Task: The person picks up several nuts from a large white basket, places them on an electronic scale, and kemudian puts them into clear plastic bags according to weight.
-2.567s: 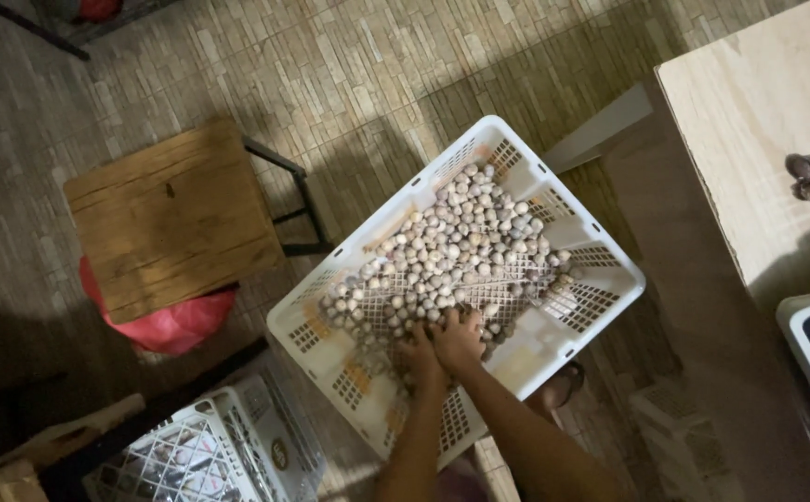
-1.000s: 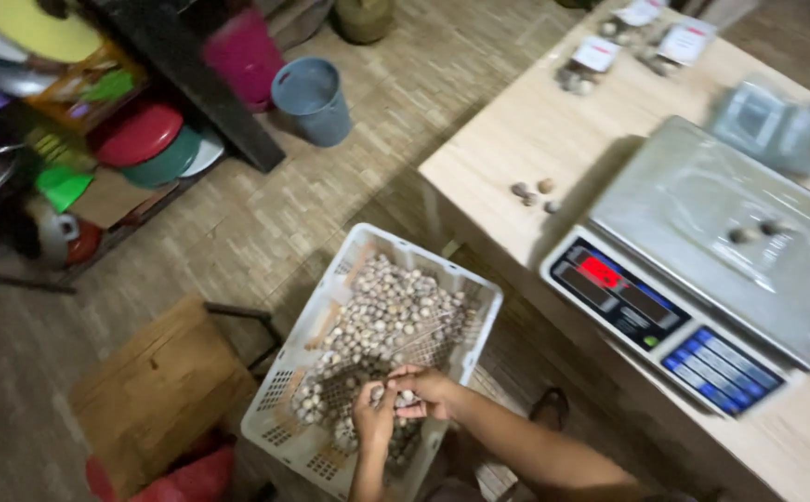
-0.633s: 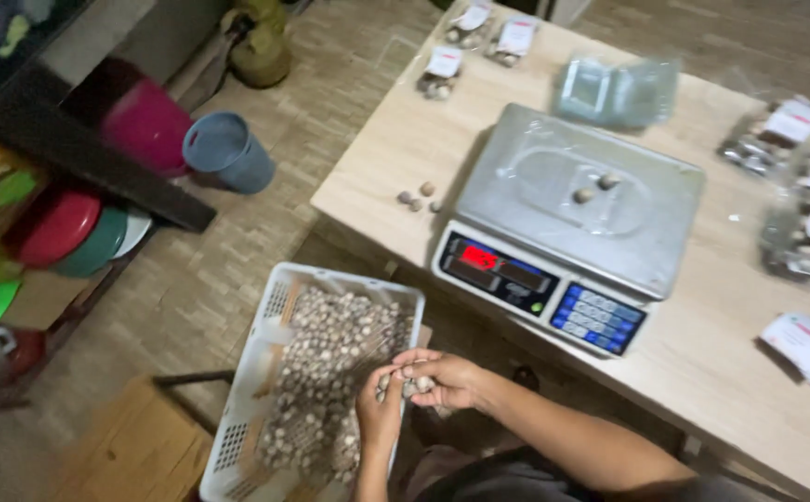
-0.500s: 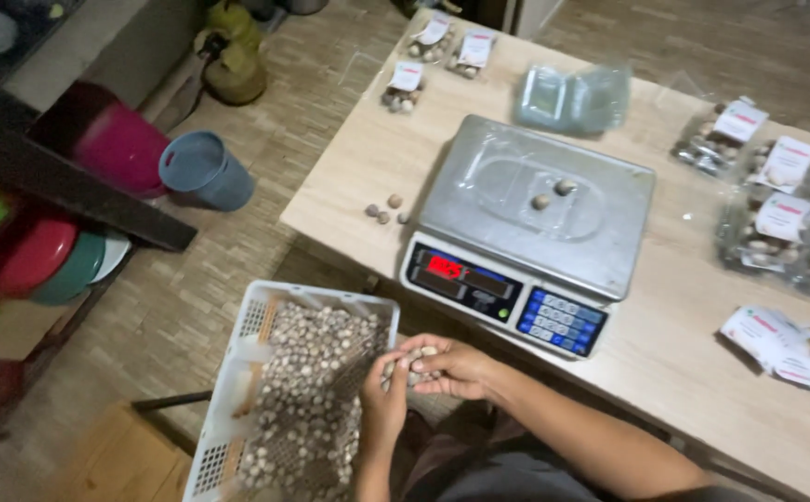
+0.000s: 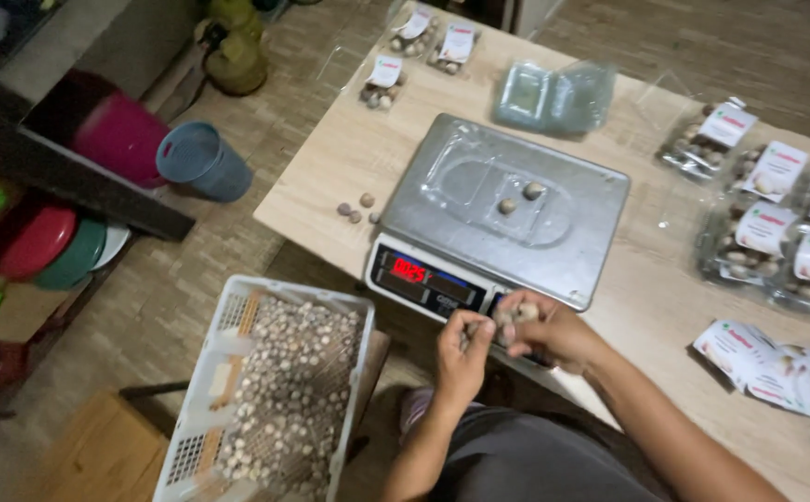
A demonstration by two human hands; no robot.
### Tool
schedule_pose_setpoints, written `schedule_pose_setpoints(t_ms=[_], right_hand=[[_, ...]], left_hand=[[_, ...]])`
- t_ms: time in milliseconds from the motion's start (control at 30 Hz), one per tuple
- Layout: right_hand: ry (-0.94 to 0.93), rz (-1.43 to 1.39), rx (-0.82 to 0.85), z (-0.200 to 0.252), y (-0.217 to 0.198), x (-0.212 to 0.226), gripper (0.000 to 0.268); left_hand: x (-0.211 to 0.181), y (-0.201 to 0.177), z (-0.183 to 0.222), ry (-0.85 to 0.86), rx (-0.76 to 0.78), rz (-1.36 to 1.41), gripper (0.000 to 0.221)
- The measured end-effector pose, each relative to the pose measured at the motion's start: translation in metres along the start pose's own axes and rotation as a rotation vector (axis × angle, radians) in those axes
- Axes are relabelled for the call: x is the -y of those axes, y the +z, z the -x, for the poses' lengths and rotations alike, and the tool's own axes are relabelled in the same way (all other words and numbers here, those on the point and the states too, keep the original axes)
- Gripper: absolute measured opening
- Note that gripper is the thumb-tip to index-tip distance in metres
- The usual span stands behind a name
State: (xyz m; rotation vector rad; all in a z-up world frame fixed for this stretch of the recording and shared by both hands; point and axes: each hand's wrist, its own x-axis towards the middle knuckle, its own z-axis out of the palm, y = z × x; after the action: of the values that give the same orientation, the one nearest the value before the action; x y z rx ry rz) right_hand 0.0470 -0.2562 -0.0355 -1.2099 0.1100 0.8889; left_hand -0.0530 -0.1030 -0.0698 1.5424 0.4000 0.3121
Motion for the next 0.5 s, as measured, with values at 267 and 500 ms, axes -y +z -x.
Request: schedule_pose_setpoints(t_ms=[267, 500], right_hand=[[-0.555, 1.163, -0.328, -0.083, -0.009, 0.13, 0.036], [-0.462, 1.39, -0.275, -0.123, -0.007, 0.14, 0.03]], left_hand=[[-0.049, -0.002, -0.038, 0.088, 0.197, 0.089, 0.024], [-0.05, -0.046, -0.055, 0.11, 0.175, 0.076, 0.024]])
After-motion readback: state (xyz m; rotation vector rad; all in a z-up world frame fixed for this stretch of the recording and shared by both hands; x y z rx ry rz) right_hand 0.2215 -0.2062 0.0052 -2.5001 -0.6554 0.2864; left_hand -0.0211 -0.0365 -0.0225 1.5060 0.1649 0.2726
